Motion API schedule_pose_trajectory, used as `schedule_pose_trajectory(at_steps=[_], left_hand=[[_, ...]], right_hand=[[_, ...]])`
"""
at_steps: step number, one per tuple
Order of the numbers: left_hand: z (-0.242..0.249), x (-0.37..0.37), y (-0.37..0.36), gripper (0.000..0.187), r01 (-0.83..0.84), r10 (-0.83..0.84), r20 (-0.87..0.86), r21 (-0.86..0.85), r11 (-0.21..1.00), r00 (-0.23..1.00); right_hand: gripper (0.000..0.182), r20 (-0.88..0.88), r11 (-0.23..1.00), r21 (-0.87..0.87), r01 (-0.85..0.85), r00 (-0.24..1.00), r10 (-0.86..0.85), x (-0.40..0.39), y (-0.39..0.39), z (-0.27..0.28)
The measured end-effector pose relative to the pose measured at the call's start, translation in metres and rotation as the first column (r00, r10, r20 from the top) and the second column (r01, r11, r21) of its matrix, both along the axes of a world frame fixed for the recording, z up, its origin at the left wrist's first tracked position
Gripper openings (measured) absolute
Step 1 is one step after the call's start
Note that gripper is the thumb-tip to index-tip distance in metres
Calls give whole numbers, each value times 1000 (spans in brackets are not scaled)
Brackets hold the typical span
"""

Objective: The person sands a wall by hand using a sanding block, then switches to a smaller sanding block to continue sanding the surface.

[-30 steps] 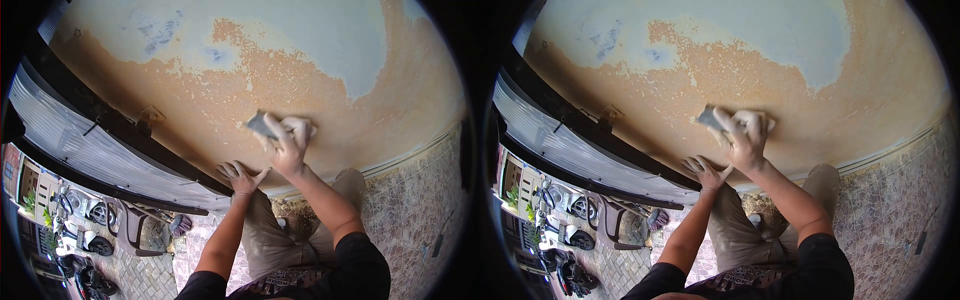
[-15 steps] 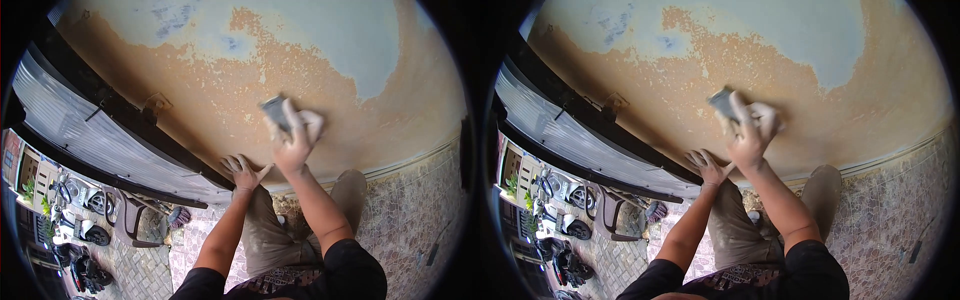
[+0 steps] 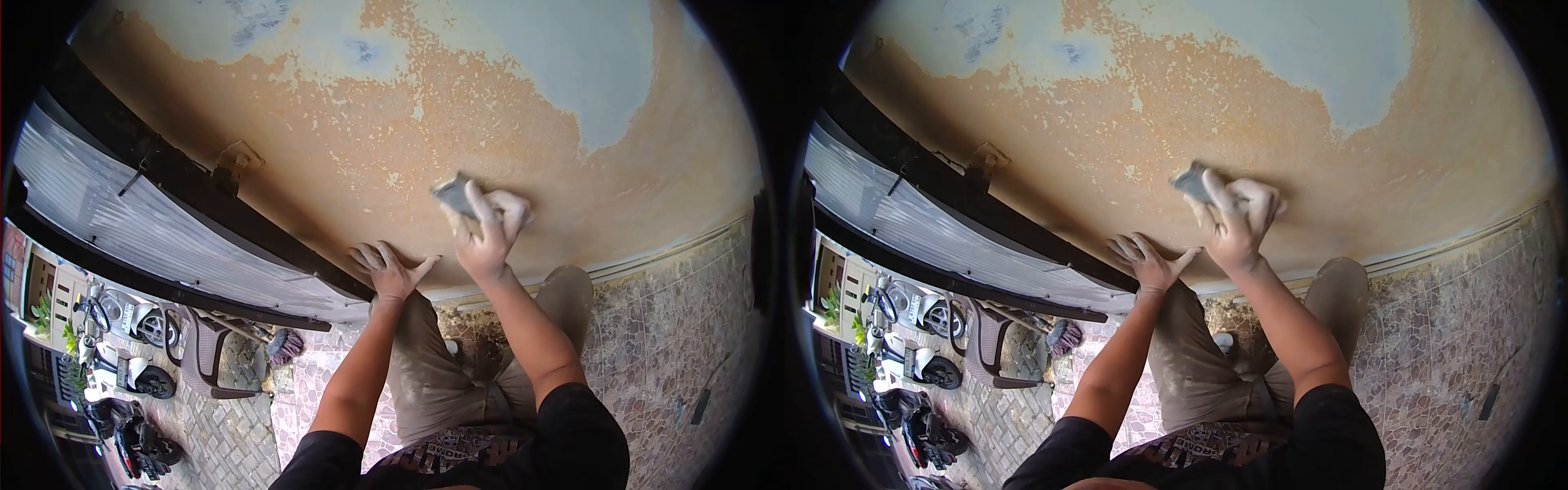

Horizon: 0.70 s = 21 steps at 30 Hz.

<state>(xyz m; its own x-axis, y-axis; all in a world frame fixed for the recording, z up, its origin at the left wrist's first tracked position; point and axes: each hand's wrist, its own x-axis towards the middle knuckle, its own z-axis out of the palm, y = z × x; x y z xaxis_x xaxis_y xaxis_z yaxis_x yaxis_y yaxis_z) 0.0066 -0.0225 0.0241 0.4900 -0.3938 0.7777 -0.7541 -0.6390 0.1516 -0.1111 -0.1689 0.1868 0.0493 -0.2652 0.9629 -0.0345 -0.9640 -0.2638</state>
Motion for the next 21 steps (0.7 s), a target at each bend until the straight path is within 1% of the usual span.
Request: schedule_pose_trajectory(at_steps=[1, 2, 3, 4, 6, 7, 8, 9, 11, 12, 13, 14, 15, 17, 18, 19, 20, 21], left_hand=[[-2, -1, 4, 140, 5, -5, -2, 14, 1000, 1000], [-3, 2, 3, 145, 31, -30, 38, -3, 1000, 999], [-2, 7, -2, 151, 61, -59, 85, -24, 998, 995], [2, 5, 0, 150, 70, -68, 85, -18, 997, 994], [5, 5, 0, 149, 77, -75, 82, -21, 997, 994], [5, 4, 1, 149, 75, -73, 72, -20, 997, 995], [1, 6, 2, 147, 83, -82, 55, -16, 996, 995], [0, 5, 4, 147, 86, -85, 52, -13, 996, 995], [-1, 8, 1, 147, 81, -78, 84, -25, 996, 993], [1, 11, -3, 147, 83, -81, 85, -22, 996, 993], [2, 7, -2, 147, 71, -70, 48, -27, 997, 996], [2, 3, 0, 148, 59, -59, 10, -33, 998, 998], [2, 1, 2, 148, 58, -58, 3, -25, 998, 998], [7, 5, -2, 149, 69, -64, 113, -43, 997, 992], [7, 4, -2, 149, 69, -65, 104, -36, 997, 992], [6, 4, -2, 149, 76, -71, 107, -39, 996, 992], [5, 5, -1, 149, 77, -73, 108, -34, 996, 991], [4, 7, 0, 149, 76, -73, 110, -30, 997, 991]], right_hand=[[58, 132, 993, 117, -4, 991, -11, 4, -7, 24], [60, 210, 983, 183, 4, 977, -43, 7, -14, 39], [61, 292, 970, 242, 8, 953, -81, 10, -19, 49], [61, 304, 971, 237, 17, 948, -90, 16, -18, 40], [55, 204, 994, 108, 25, 978, -47, 27, -3, -6], [52, 47, 994, -97, 46, 998, -42, 19, 2, -22], [52, -79, 981, -191, 10, 997, -25, 20, 6, -54], [52, -82, 982, -188, 12, 996, -28, 10, 6, -58], [54, -333, 968, -230, -101, 943, 20, -5, 1, -64], [53, -204, 990, -134, -53, 979, 25, -2, 2, -57], [56, -38, 999, -21, -30, 999, 29, -1, -2, -30], [55, 18, 998, 19, 56, 998, -56, -6, -9, -7], [56, 148, 983, 182, 33, 987, -61, -3, -14, 15], [57, 257, 959, 272, 78, 954, -151, -3, -26, 40], [58, 307, 959, 283, 17, 946, -108, 6, -20, 33], [59, 353, 956, 289, -45, 933, -63, 17, -11, 14], [59, 224, 992, 123, 28, 973, -55, 21, -8, -19], [58, 71, 997, -54, 60, 996, -56, 16, -3, -40]])
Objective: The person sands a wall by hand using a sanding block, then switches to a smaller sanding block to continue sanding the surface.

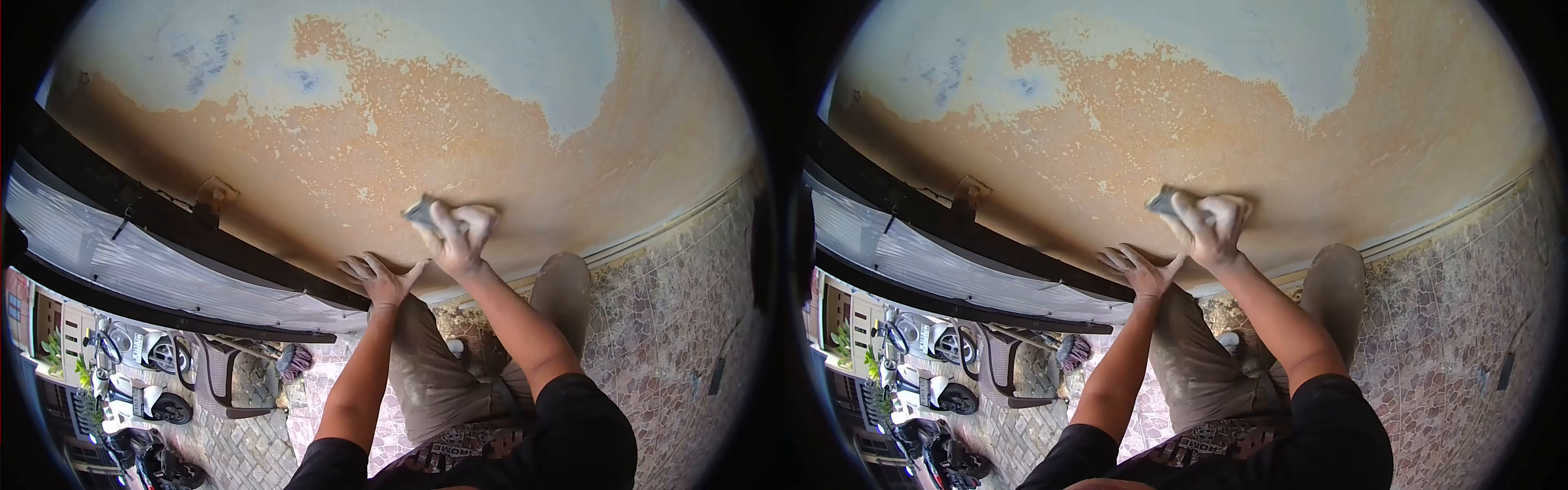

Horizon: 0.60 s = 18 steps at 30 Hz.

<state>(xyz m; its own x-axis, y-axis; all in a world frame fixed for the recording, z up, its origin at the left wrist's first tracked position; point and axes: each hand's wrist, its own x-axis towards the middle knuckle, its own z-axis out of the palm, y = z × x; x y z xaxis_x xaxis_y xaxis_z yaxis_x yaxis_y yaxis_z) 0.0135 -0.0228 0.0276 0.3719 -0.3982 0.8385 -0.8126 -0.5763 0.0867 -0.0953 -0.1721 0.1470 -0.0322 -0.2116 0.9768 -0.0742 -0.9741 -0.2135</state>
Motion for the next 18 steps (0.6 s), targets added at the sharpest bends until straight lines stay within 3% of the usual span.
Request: schedule_pose_trajectory(at_steps=[1, 2, 4, 6, 8, 10, 11, 13, 15, 16, 18], left_hand=[[-2, 1, 1, 148, -2, 2, -4, 5, 1000, 1000], [-2, -1, 2, 148, -3, 3, -3, 4, 1000, 1000], [0, -1, 2, 149, -22, 22, -27, 28, 999, 999], [1, 4, -3, 149, -16, 17, -33, 12, 1000, 999], [-2, -4, 1, 150, -7, 6, -53, -3, 1000, 999], [2, -2, -2, 151, -27, 27, 7, -1, 1000, 1000], [4, -3, -2, 151, -32, 32, -2, 2, 999, 999], [3, -3, -1, 151, -22, 23, -7, 6, 1000, 1000], [1, -1, 1, 150, -33, 33, -14, 26, 999, 999], [1, -1, 2, 150, -31, 31, -11, 27, 999, 999], [1, 0, 2, 151, -26, 26, -10, 31, 999, 1000]], right_hand=[[56, -160, 996, -86, -32, 987, 18, -1, 5, -32], [56, -159, 996, -87, -33, 987, 18, -13, 4, -38], [55, -404, 987, -127, -100, 914, 41, -28, 0, -36], [57, -122, 997, 80, -18, 992, 28, -28, -11, -12], [58, 70, 962, 274, 12, 997, -32, -35, -21, 38], [61, 223, 891, 453, -44, 973, -65, -34, -33, 49], [61, 227, 893, 448, -36, 971, -74, -27, -29, 40], [64, 164, 962, 271, -40, 986, -5, -4, -8, -9], [62, -221, 999, -48, -19, 975, 8, -15, 3, -49], [62, -217, 999, -47, -17, 976, 7, -24, 2, -53], [60, -389, 997, -31, -71, 920, 54, -34, -2, -57]])
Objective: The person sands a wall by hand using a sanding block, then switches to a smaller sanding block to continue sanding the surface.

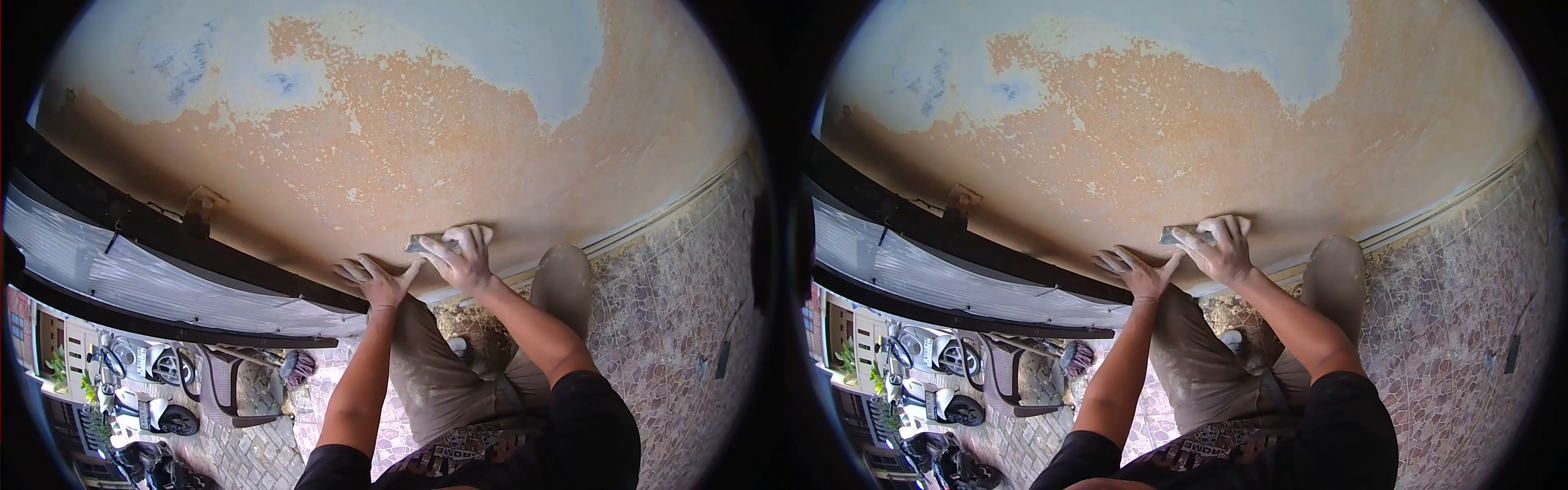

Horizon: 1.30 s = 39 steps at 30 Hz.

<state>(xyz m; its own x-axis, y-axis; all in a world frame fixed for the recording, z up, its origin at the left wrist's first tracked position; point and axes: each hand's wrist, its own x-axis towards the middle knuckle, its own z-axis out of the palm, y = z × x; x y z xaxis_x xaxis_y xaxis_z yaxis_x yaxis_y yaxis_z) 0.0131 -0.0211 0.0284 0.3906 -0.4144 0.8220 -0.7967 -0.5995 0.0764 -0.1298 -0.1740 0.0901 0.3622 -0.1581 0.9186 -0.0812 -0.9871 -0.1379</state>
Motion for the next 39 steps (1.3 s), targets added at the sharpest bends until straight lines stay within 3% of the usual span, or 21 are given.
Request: schedule_pose_trajectory(at_steps=[2, 4, 6, 7, 9, 10, 11, 12, 14, 16, 18, 21, 23, 25, 28, 30, 32, 35, 37, 38, 39], left_hand=[[3, 2, -5, 151, 3, -3, 6, -12, 1000, 1000], [-1, -4, 1, 152, 5, -5, 1, -15, 1000, 1000], [0, 0, -2, 152, -9, 10, 22, -15, 1000, 1000], [2, -2, -1, 152, -20, 20, -10, -1, 1000, 1000], [1, -3, -1, 152, -18, 18, -1, -7, 1000, 1000], [1, -1, -2, 152, -13, 13, 13, -13, 1000, 1000], [3, 0, -4, 152, -17, 18, 21, -23, 1000, 1000], [3, -2, -3, 152, -21, 21, 11, -14, 1000, 1000], [4, 4, -6, 151, -24, 24, 6, 2, 1000, 1000], [1, 0, -2, 151, 15, -14, 3, -27, 1000, 1000], [-2, -5, 3, 151, 9, -9, -5, -9, 1000, 1000], [4, -2, -3, 152, 1, -1, 8, -15, 1000, 1000], [3, -4, 1, 152, -2, 2, -8, -9, 1000, 1000], [4, -3, -1, 152, -24, 24, -10, 9, 1000, 1000], [4, -2, 0, 151, -9, 9, 0, 6, 1000, 1000], [4, -4, 2, 151, -15, 15, -6, 14, 1000, 1000], [6, -4, -1, 151, -14, 14, 5, -4, 1000, 1000], [6, -5, -2, 151, -17, 17, -3, -8, 1000, 1000], [3, -2, -1, 151, -22, 22, 0, -3, 1000, 1000], [2, 1, -3, 151, -20, 20, 7, -10, 1000, 1000], [1, 1, -2, 152, -19, 19, 10, 5, 1000, 1000]], right_hand=[[53, 285, 965, 260, 22, 953, -99, 2, -3, 42], [57, 493, 891, 453, -31, 841, -222, 3, -19, 91], [56, 471, 861, 505, 58, 818, -331, -2, -27, 114], [56, 476, 865, 498, 56, 816, -327, 6, -27, 97], [58, 417, 977, 207, 58, 898, -142, 24, -13, 37], [57, 242, 998, 2, 57, 969, -56, 12, -5, 28], [55, 76, 996, -81, 47, 996, -40, 10, -3, -5], [55, 79, 996, -84, 42, 996, -36, 3, -5, -4], [53, 55, 1000, 24, 0, 998, -1, -10, -6, 15], [52, 368, 963, 267, 29, 921, -129, -5, -17, 57], [60, 562, 877, 480, -31, 778, -280, -6, -42, 102], [60, 658, 822, 553, -136, 676, -332, 10, -43, 100], [55, 452, 972, 235, 18, 883, -125, 14, -22, 46], [52, 30, 997, -76, -11, 999, 13, 0, -8, 21], [54, -54, 998, -35, -44, 998, 42, -5, -7, 25], [55, 261, 987, 143, 78, 959, -114, -2, -15, 66], [58, 511, 924, 381, 42, 823, -248, 7, -30, 99], [62, 620, 913, 405, -50, 749, -234, 28, -18, 85], [61, 305, 998, 15, 66, 950, -68, 20, -9, 41], [59, 177, 993, -113, 29, 984, -8, 17, -5, 20], [57, 78, 993, -113, -14, 997, 23, 8, -3, 19]])
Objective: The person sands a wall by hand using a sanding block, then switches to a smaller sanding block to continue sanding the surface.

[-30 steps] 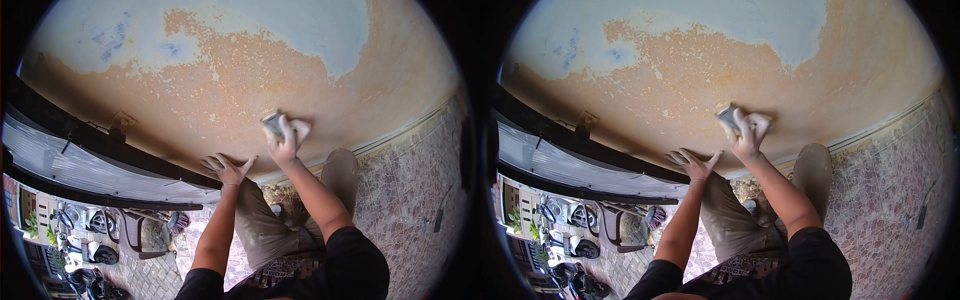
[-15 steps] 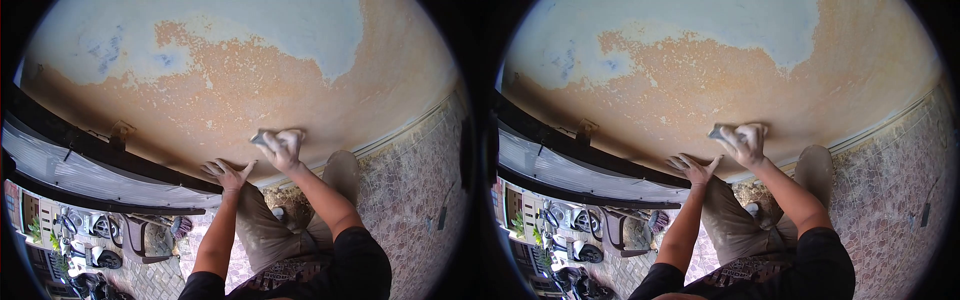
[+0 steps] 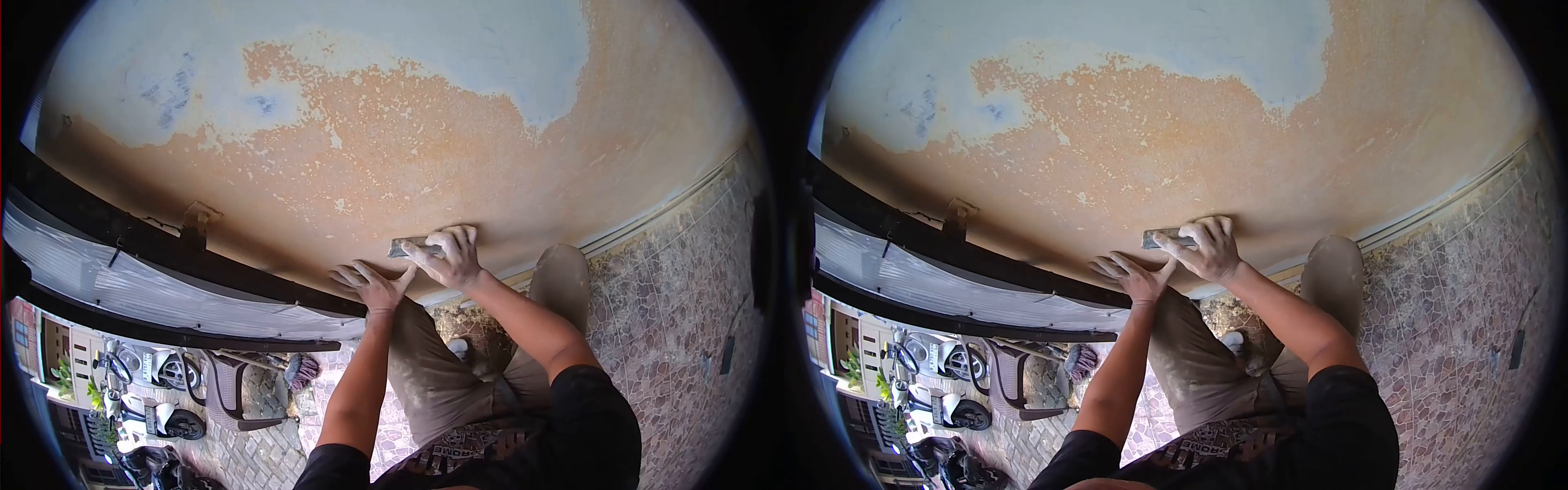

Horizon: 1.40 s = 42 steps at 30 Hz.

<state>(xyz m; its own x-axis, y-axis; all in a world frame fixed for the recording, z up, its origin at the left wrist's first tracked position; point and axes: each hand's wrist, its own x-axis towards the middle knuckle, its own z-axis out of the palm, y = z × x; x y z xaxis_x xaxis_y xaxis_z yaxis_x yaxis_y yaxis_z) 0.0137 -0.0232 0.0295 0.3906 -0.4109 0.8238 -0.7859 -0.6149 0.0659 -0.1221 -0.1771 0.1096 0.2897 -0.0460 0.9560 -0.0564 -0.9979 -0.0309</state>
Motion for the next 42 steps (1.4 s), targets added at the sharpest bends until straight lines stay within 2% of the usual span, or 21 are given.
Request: schedule_pose_trajectory(at_steps=[2, 4, 7, 9, 11, 13, 17, 19, 20, 22, 24, 25, 26, 27, 30, 31, 33, 35, 37, 39, 42], left_hand=[[0, 4, -3, 152, -1, 1, 8, 11, 1000, 1000], [2, -2, 0, 152, 11, -11, 16, -9, 1000, 1000], [2, -1, 1, 153, 26, -26, -3, -9, 1000, 1000], [2, -2, 0, 153, 11, -11, -16, -2, 1000, 1000], [0, -3, 2, 153, -4, 5, -36, 16, 1000, 999], [-2, -1, 1, 151, -4, 4, -19, -1, 1000, 1000], [4, -5, 0, 151, 0, -1, -8, -15, 1000, 1000], [-1, -3, 2, 151, 9, -9, -10, -24, 1000, 1000], [0, -4, 2, 151, 6, -6, -1, -18, 1000, 1000], [2, -4, 0, 150, 12, -12, -3, -16, 1000, 1000], [-4, -1, 4, 149, 24, -24, -11, -13, 1000, 1000], [-9, 3, 3, 149, 30, -30, -18, -13, 999, 999], [-13, 7, 3, 147, 48, -48, 3, -20, 999, 999], [-10, 5, 4, 147, 47, -46, 17, -24, 999, 999], [-5, 1, 2, 145, 11, -11, -20, -8, 1000, 1000], [-6, 1, 2, 147, 27, -28, -28, -18, 999, 999], [-3, -2, 1, 147, 26, -26, -15, -27, 999, 1000], [2, -1, -3, 148, 27, -27, 2, -36, 999, 1000], [0, -4, 3, 149, 32, -32, 19, -34, 999, 999], [-3, 1, 2, 147, 38, -38, -4, -18, 999, 999], [0, 0, -1, 147, 27, -27, 4, -34, 999, 1000]], right_hand=[[55, -95, 999, -3, -33, 995, 33, 0, -4, 2], [56, 257, 953, 301, 25, 960, -107, -4, -9, 40], [59, 426, 769, 639, 3, 831, -357, -14, -40, 88], [59, 519, 808, 588, -24, 778, -354, 4, -33, 74], [58, 247, 970, 225, 94, 957, -150, 1, -19, 19], [55, -132, 998, -56, -1, 991, -6, -14, -12, -5], [55, -35, 997, 72, 13, 999, -10, -24, -15, 23], [56, 365, 891, 450, 60, 898, -245, -10, -22, 54], [56, 363, 890, 453, 57, 900, -242, -1, -13, 57], [61, 614, 750, 594, -292, 766, -189, 18, 0, 63], [53, 201, 966, 257, 1, 978, -55, 14, 15, 16], [47, -20, 997, 78, 5, 1000, -3, 13, 19, -12], [40, -149, 999, 47, 0, 989, 7, 10, 24, -23], [40, -154, 995, 93, -43, 987, 56, 8, 25, -25], [46, 85, 961, 272, -44, 996, 22, 7, 20, 25], [52, 209, 948, 316, 34, 972, -104, 6, 15, 50], [52, 449, 831, 555, -49, 858, -249, 7, -1, 96], [50, 583, 804, 579, -135, 757, -294, 20, -2, 97], [49, 340, 967, 255, 7, 935, -96, 27, 6, 40], [51, -67, 998, -30, -49, 997, 47, 9, 16, 20], [52, 29, 992, 112, -52, 998, 49, 5, 9, 24]])
